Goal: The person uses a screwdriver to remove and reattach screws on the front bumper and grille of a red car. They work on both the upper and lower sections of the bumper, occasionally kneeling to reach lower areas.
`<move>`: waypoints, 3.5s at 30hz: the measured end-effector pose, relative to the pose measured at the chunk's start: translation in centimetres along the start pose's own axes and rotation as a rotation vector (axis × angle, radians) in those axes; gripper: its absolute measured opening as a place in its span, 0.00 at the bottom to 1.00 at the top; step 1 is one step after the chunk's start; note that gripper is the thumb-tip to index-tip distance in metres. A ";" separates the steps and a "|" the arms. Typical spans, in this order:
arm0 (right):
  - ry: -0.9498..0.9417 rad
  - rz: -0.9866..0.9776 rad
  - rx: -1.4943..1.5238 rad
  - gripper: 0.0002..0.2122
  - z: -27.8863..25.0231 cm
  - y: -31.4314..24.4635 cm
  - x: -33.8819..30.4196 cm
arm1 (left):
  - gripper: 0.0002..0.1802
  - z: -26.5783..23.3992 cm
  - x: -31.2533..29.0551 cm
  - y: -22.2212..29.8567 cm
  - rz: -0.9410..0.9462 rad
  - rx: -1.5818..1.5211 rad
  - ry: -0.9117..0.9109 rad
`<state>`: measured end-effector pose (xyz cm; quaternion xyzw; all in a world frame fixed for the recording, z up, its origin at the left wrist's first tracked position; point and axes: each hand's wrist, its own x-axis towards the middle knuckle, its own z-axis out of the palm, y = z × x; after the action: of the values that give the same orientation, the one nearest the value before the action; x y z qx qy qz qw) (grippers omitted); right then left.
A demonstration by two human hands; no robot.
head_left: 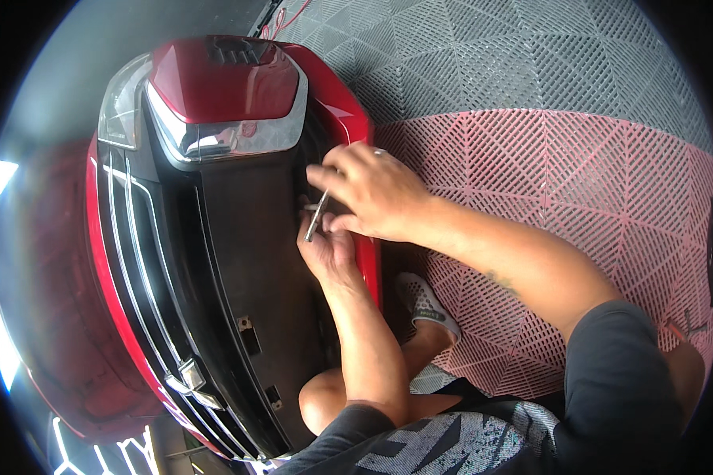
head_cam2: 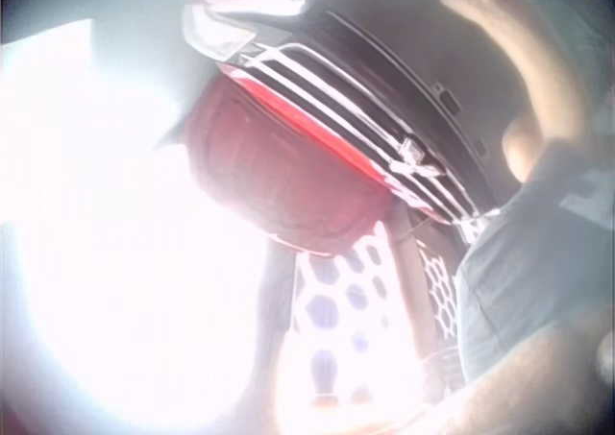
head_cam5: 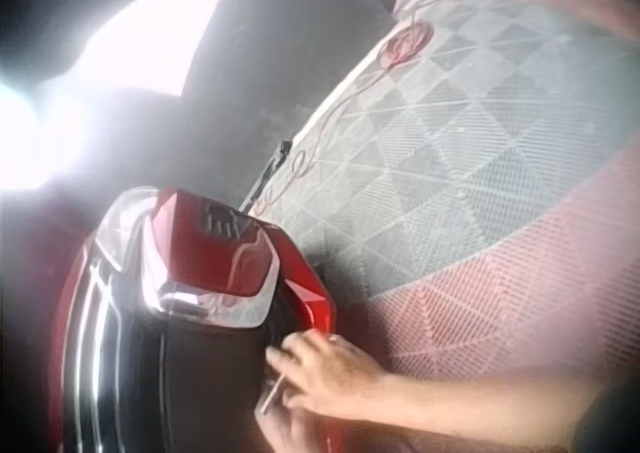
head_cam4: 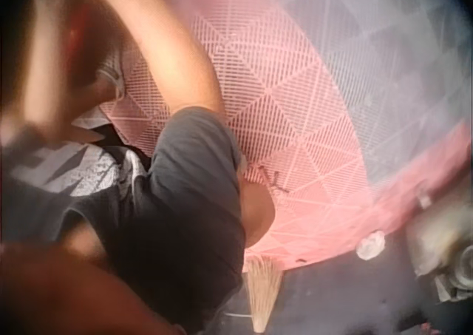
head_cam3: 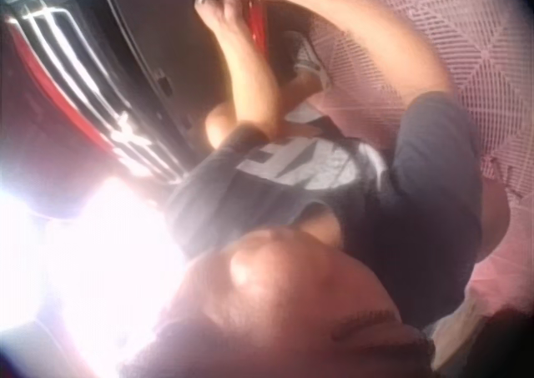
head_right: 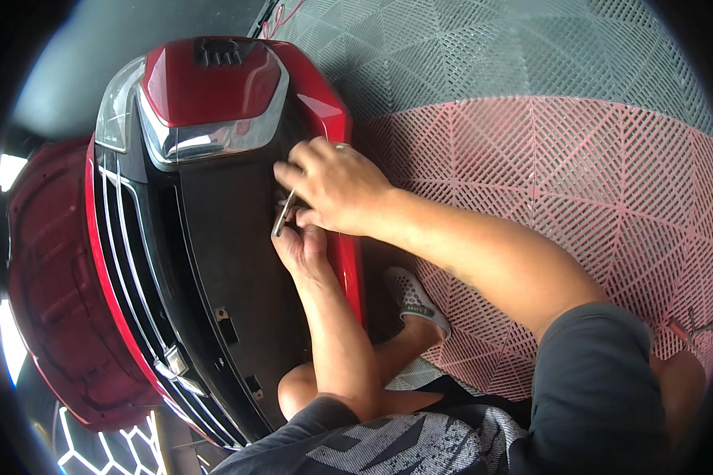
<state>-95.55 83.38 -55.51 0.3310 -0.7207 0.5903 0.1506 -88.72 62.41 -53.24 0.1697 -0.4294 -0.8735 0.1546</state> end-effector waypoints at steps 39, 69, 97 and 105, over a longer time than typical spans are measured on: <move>-0.018 0.566 0.545 0.37 1.1 -1.2 1.4 | 0.19 0.1 0.1 -0.4 0.038 0.041 -0.059; 0.151 -0.545 -0.229 0.08 2.7 1.2 1.1 | 0.13 0.8 -0.3 -0.7 -0.003 0.053 -0.050; 0.197 -0.749 -0.185 0.11 3.6 3.4 2.1 | 0.16 3.1 -1.2 -1.0 -0.017 0.014 0.058; 0.314 0.101 -0.030 0.13 5.8 -3.2 0.2 | 0.13 1.0 -0.9 -1.5 0.000 0.055 0.040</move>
<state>-92.60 77.57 -54.48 0.1958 -0.7125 0.6309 0.2366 -88.55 64.37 -53.77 0.1913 -0.4500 -0.8578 0.1583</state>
